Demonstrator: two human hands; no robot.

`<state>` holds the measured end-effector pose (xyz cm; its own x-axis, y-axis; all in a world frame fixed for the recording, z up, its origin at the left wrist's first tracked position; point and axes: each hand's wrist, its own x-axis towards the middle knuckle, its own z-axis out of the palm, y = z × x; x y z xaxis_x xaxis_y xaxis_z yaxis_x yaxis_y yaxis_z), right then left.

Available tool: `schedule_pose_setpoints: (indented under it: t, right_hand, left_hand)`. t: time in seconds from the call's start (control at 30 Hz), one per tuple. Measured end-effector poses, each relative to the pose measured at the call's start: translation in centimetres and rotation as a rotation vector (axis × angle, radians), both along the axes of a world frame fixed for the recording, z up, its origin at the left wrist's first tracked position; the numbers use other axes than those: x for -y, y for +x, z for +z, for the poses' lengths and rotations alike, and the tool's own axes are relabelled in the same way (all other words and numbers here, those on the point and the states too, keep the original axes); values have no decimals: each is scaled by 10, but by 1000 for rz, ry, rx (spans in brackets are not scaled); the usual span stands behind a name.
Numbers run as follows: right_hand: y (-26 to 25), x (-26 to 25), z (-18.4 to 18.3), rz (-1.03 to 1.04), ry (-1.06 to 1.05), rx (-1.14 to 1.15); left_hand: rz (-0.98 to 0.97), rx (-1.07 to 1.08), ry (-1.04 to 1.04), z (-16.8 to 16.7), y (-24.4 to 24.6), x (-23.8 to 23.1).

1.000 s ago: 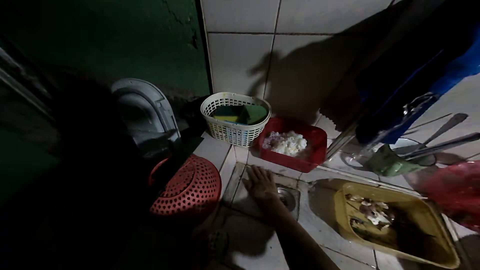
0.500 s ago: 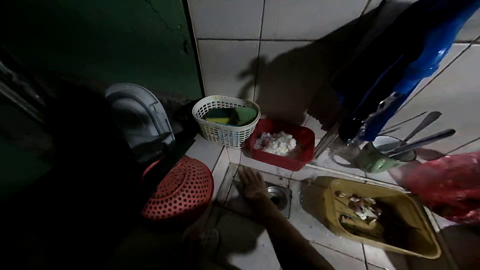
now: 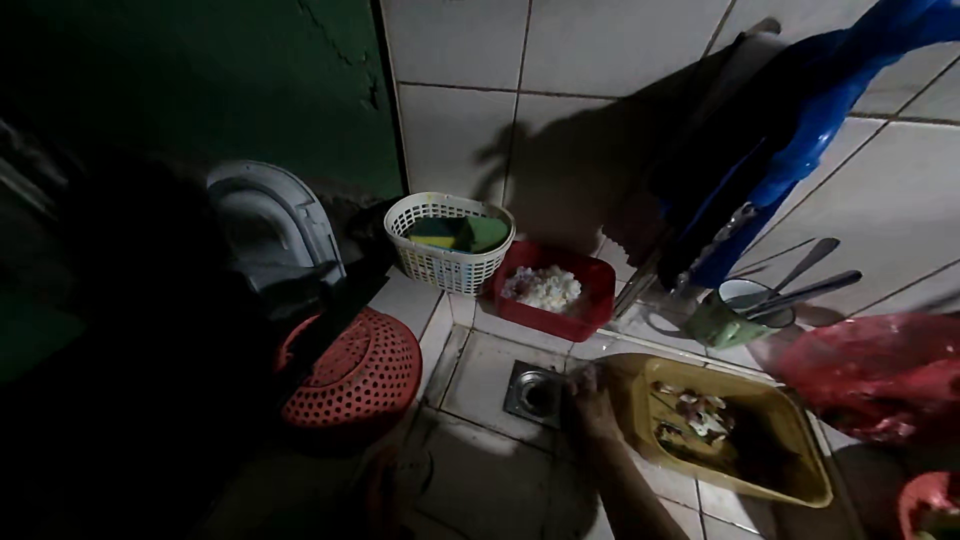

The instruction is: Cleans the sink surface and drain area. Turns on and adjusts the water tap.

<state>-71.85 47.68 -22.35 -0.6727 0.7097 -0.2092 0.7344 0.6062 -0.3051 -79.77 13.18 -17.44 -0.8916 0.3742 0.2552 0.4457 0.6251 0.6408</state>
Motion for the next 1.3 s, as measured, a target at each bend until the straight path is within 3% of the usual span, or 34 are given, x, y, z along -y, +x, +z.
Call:
schedule_pose_setpoints:
  t: [0.1, 0.17, 0.3, 0.37, 0.5, 0.7, 0.83, 0.97, 1.07, 1.13, 1.2, 1.3]
  right_hand:
    - [16, 16, -14, 94, 82, -201]
    - [26, 11, -13, 43, 86, -322]
    - [11, 9, 13, -156, -133, -65]
    - [-3, 25, 6, -15, -22, -12]
    - [-37, 62, -29, 299, 176, -330]
    - [-132, 118, -19, 606, -116, -77]
    - [-158, 100, -32, 480, -19, -195]
    - [-121, 65, -31, 96, 124, -166]
    - [-93, 88, -7, -8, 57, -120]
    - [-96, 133, -12, 171, 55, -194]
    - [-118, 167, -15, 412, -38, -115]
    - [-145, 152, -24, 508, -51, -86]
  left_hand:
    - [-61, 79, -30, 15, 0, 0]
    - [-62, 109, -46, 22, 1, -1]
    - [-51, 115, -91, 25, 3, -2]
    - [-12, 83, -94, 19, 3, -3]
    - [-43, 31, -93, 16, -2, -1]
    - [-54, 123, -154, 24, -2, 0]
    - [-48, 185, -193, 31, 1, 0]
    - [-35, 245, -162, 36, 1, 0]
    - [14, 337, -170, 39, 0, -4]
    - [31, 240, -82, 26, 1, -5]
    - [-31, 121, -30, 23, 2, -5]
    - [-22, 146, -99, 30, 8, -4]
